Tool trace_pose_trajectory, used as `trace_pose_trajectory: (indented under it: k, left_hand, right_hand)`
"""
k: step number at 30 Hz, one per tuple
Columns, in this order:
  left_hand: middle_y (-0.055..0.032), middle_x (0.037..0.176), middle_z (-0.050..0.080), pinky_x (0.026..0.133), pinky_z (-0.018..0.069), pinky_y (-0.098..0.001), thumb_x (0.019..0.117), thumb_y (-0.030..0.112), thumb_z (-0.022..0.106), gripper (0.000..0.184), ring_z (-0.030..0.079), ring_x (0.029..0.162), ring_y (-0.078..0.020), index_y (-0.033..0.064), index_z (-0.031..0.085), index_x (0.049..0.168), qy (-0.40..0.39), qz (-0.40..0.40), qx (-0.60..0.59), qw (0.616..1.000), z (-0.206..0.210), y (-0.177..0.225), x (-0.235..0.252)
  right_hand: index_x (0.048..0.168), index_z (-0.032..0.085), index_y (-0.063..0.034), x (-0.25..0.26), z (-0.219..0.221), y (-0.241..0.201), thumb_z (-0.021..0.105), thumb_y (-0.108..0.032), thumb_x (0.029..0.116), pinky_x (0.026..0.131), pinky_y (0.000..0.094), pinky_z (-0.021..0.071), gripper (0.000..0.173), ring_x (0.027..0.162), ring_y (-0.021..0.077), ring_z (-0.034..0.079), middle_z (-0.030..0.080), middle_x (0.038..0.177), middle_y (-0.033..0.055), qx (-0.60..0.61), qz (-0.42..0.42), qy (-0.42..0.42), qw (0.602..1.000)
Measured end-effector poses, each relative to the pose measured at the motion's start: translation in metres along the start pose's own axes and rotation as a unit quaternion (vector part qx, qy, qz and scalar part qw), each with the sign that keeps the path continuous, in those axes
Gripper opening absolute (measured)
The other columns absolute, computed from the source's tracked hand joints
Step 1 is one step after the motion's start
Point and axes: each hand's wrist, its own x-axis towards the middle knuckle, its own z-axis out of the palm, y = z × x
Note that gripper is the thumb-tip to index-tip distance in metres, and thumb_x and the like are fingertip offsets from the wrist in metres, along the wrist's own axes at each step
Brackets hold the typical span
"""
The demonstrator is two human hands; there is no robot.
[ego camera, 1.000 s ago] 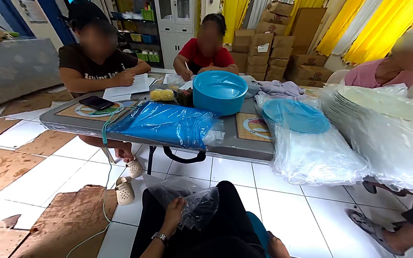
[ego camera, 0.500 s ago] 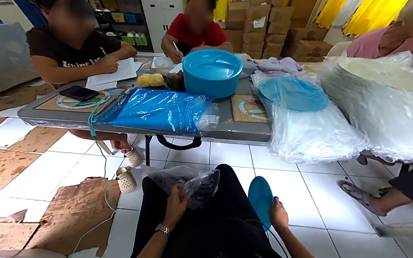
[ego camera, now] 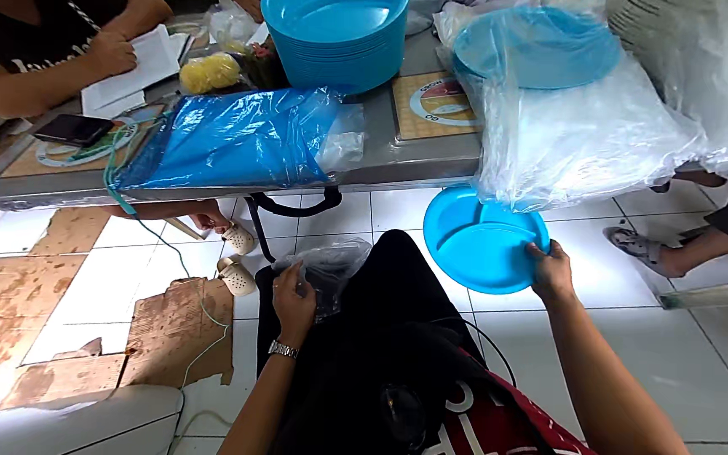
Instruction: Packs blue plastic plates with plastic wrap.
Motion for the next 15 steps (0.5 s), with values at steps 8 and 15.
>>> trace_pose_trajectory:
  k: [8,15]
  left_hand:
    - [-0.0235,0.143,0.058,0.112,0.0423,-0.0554,0.0839,-0.015,0.056,0.06,0.054,0.134,-0.0386,-0.0011,0.057,0.143,-0.192,0.003,-0.039,0.981,-0.005,0.027,0.043]
    - [-0.026,0.11,0.069,0.096,0.0484,-0.0507,0.0894,-0.008,0.062,0.016,0.065,0.105,-0.0355,-0.0106,0.071,0.102,-0.2,-0.02,-0.13,0.971,-0.045,0.062,0.052]
  right_hand:
    - [0.152,0.037,-0.0085,-0.038,0.05,-0.037,0.047,-0.012,0.0927,0.088,0.0303,0.0592,0.06,0.106,0.011,0.068,0.065,0.128,0.005,0.052,0.042,-0.46,0.885]
    - [0.148,0.045,-0.0033,-0.101,0.174,-0.086,0.05,-0.011,0.0895,0.098,0.0287,0.0534,0.059,0.115,0.0082,0.064,0.064,0.134,0.0041,0.087,0.013,-0.742,0.665]
